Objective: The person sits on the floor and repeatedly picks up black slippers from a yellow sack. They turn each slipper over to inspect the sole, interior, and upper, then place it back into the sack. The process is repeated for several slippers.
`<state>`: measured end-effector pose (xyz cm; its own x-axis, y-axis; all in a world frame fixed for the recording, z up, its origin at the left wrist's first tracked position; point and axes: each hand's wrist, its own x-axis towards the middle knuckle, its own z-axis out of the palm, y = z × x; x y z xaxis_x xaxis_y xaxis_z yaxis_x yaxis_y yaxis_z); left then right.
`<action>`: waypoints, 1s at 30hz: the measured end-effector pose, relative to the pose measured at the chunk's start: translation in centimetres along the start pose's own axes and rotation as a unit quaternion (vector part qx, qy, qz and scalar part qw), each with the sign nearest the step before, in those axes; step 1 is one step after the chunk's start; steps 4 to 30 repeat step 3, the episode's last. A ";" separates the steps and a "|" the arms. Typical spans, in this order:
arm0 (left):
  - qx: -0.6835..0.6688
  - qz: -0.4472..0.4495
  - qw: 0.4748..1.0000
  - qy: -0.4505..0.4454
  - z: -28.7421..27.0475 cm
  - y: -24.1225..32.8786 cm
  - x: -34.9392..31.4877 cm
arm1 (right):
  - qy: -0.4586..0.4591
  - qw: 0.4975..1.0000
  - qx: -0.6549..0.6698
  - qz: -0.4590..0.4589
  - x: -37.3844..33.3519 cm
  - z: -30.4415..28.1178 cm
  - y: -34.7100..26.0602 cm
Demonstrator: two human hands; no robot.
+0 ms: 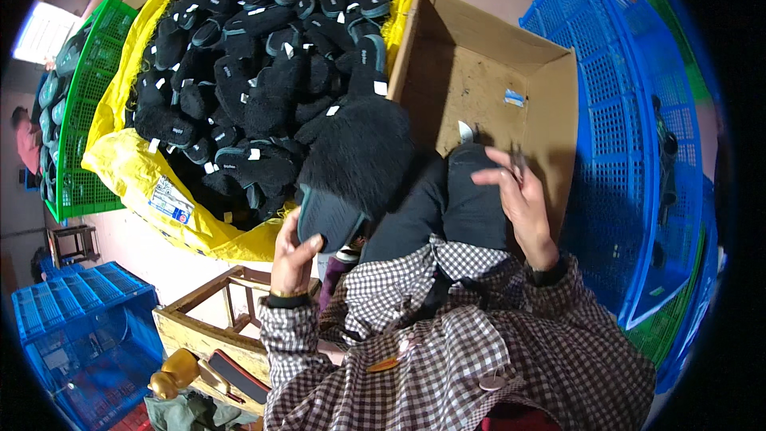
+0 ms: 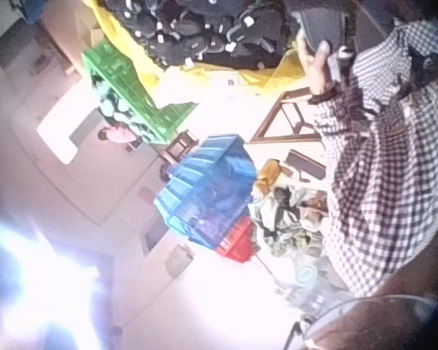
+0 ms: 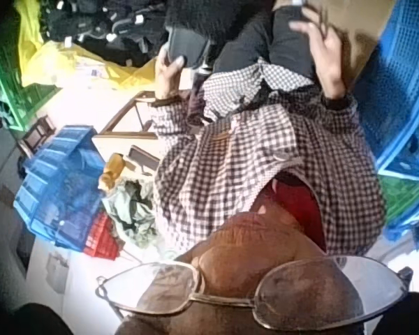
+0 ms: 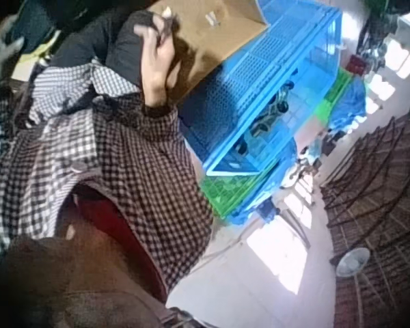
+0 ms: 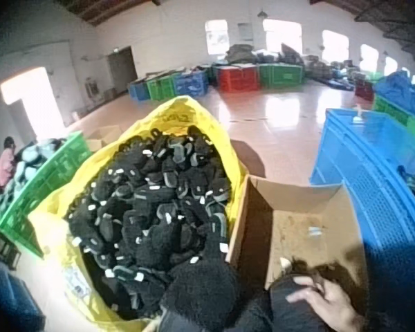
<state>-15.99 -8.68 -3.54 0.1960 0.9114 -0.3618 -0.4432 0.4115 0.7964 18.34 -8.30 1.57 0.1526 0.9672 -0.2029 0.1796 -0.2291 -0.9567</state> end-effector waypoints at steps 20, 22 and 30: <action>0.024 -0.009 0.999 -0.025 2.0 0.1 -2.4 | -0.109 0.991 -0.001 -0.082 0.9 0.2 -1.6; 0.024 -0.009 0.999 -0.025 2.0 0.1 -2.4 | -0.109 0.991 -0.001 -0.082 0.9 0.2 -1.6; 0.024 -0.009 0.999 -0.025 2.0 0.1 -2.4 | -0.109 0.991 -0.001 -0.082 0.9 0.2 -1.6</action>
